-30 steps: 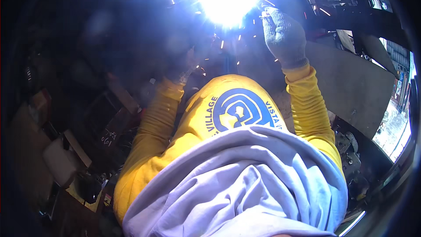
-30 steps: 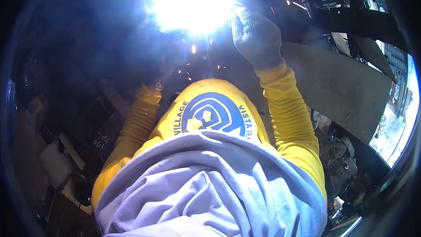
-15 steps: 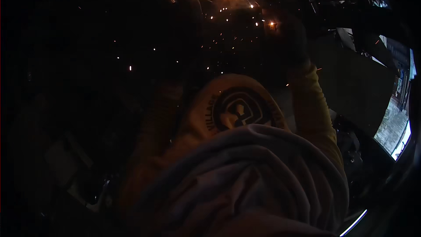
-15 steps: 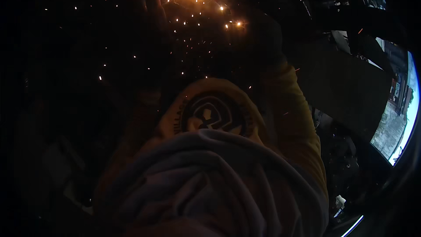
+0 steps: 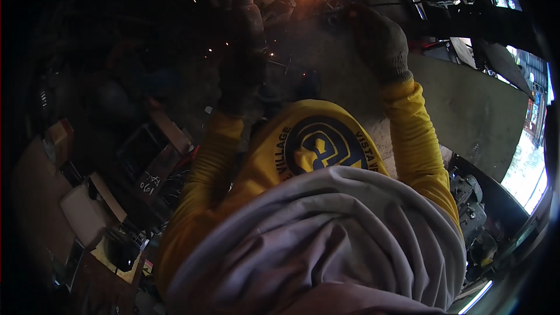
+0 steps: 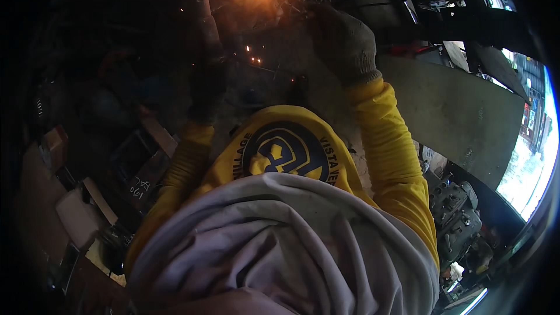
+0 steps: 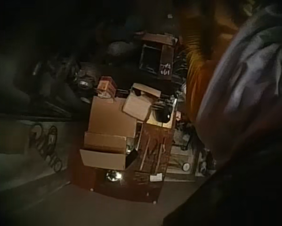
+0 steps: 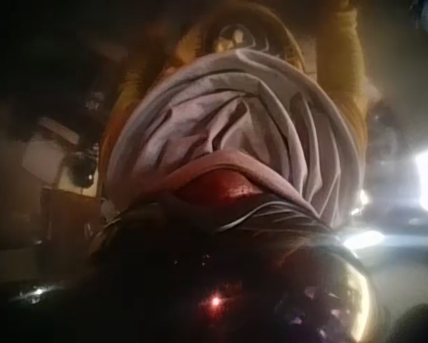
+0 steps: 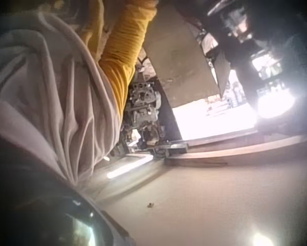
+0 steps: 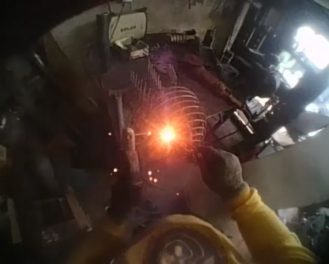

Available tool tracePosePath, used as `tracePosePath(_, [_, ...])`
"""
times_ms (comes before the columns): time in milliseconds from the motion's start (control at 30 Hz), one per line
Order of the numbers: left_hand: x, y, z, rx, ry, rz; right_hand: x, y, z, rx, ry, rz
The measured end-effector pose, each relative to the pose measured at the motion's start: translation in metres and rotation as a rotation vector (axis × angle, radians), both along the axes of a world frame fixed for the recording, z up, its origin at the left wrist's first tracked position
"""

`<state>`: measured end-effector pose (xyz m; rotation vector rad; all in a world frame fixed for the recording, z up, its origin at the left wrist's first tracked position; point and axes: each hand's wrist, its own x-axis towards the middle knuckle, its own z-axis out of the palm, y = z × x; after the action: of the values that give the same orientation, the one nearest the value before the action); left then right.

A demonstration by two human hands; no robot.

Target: The person welds wires onto a metal cage structure using a welding tool and adjusts the shape of the frame with a hammer.

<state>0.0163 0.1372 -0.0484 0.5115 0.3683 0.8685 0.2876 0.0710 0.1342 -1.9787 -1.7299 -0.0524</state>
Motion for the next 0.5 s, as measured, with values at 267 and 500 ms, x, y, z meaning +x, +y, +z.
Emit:
tracePosePath(267, [-0.007, 0.0, 0.008, 0.307, 0.431, -0.071, -0.002, 0.0, -0.003, -0.041, -0.041, -0.054])
tracePosePath(500, [0.009, 0.015, -0.017, -0.124, 0.026, -0.09, 0.01, 0.005, 0.003, -0.112, -0.031, -0.089])
